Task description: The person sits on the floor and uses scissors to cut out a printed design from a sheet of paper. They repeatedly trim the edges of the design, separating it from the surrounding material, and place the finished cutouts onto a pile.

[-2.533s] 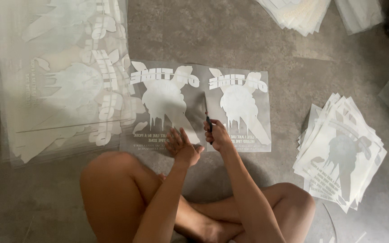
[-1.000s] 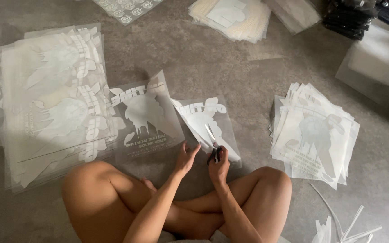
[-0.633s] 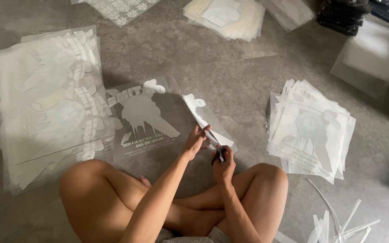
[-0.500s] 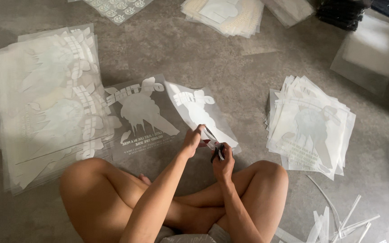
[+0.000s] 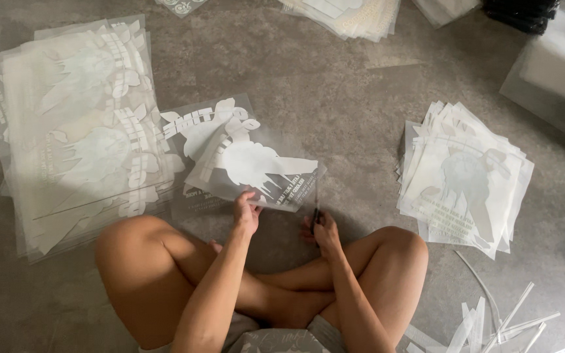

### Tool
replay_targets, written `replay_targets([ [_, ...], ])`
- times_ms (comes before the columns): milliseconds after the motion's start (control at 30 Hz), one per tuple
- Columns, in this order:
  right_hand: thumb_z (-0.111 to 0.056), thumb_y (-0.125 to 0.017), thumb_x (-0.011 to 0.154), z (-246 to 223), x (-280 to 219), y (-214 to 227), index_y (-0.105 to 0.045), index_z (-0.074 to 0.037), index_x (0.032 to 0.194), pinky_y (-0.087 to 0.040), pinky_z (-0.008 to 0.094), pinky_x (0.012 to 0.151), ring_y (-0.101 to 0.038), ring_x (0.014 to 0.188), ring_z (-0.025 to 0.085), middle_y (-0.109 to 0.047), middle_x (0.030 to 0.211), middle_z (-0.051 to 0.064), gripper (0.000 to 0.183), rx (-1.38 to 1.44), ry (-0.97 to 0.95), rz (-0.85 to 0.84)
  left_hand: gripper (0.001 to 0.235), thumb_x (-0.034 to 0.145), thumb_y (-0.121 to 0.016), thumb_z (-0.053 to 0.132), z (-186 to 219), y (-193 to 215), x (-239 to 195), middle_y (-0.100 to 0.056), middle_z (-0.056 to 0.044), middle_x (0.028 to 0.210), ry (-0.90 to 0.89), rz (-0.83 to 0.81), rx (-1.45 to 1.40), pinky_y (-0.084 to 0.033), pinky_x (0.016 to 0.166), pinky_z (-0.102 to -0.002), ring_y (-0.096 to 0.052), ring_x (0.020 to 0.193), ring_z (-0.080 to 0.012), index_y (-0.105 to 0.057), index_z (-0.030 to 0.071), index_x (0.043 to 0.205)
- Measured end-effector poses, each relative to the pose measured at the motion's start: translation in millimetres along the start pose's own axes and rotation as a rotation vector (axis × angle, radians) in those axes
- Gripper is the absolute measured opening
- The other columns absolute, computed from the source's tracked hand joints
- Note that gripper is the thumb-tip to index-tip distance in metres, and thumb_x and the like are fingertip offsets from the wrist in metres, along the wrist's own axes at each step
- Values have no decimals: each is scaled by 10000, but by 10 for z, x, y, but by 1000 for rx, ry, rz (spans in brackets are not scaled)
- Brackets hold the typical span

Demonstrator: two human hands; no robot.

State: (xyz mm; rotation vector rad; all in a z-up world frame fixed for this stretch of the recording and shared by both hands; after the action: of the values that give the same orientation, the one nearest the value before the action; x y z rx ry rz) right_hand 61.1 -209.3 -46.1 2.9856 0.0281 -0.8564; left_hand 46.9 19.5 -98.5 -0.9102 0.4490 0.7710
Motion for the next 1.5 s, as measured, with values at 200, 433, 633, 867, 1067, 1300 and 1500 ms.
replay_targets([
  [200,-130,-695,763,189,-110,-328,-454,50,1090,-546,525,572,-620,633,388,-554,755,216,445,264,-206,-136,732,648,-776,144,-285,337,-219,-376,-203,1217,18,186,288,-364,896,-502,-394,1127,-341,-374,-1,1242],
  [433,-60,-765,656,-8,278,-219,-582,-7,1074,-508,290,615,-572,734,221,-541,780,115,459,-70,130,-9,461,736,-721,272,-695,241,-420,-570,-136,828,248,111,415,-536,513,-363,-639,701,-263,-537,12,1069],
  [633,-241,-771,699,-206,248,64,-612,-16,995,-452,278,452,-526,558,159,-524,664,87,404,-85,92,67,167,782,-636,174,-756,-109,-229,-600,-105,656,136,83,455,-456,423,-296,-586,514,-185,-612,25,854],
  [867,-282,-710,710,243,-526,-99,-535,-37,755,-382,266,396,-453,502,181,-468,622,71,305,274,-395,-149,352,723,-709,86,-1129,-197,472,-656,-110,806,95,122,262,-532,507,-297,-678,634,-210,-579,74,1049],
  [1067,-190,-616,829,60,-672,-155,-495,4,788,-331,250,420,-408,560,173,-418,731,120,232,409,-337,-170,299,709,-720,167,-931,-333,204,-656,-53,855,5,198,467,-522,598,-291,-671,687,-148,-626,121,989],
  [1300,-173,-596,861,142,-526,-252,-495,23,830,-305,211,430,-386,559,127,-400,740,92,223,402,-309,-233,411,661,-740,161,-997,-250,206,-633,-109,819,-59,303,503,-524,604,-327,-661,677,-174,-599,18,1020],
  [1500,-133,-574,872,120,-507,-274,-496,-1,792,-297,198,446,-366,564,114,-361,725,61,173,379,-257,-253,404,669,-731,167,-977,-232,179,-614,-146,817,-65,312,514,-528,561,-314,-642,681,-200,-598,0,1012],
])
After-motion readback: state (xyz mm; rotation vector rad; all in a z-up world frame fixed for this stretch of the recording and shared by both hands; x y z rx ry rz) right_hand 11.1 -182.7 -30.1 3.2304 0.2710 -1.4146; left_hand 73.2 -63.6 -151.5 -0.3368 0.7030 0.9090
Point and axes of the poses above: each hand's wrist, its own x-axis towards the middle knuckle, its own y-axis out of the back of the hand, z = x × y, the point moved 7 cm from there along x, towards the middle knuckle
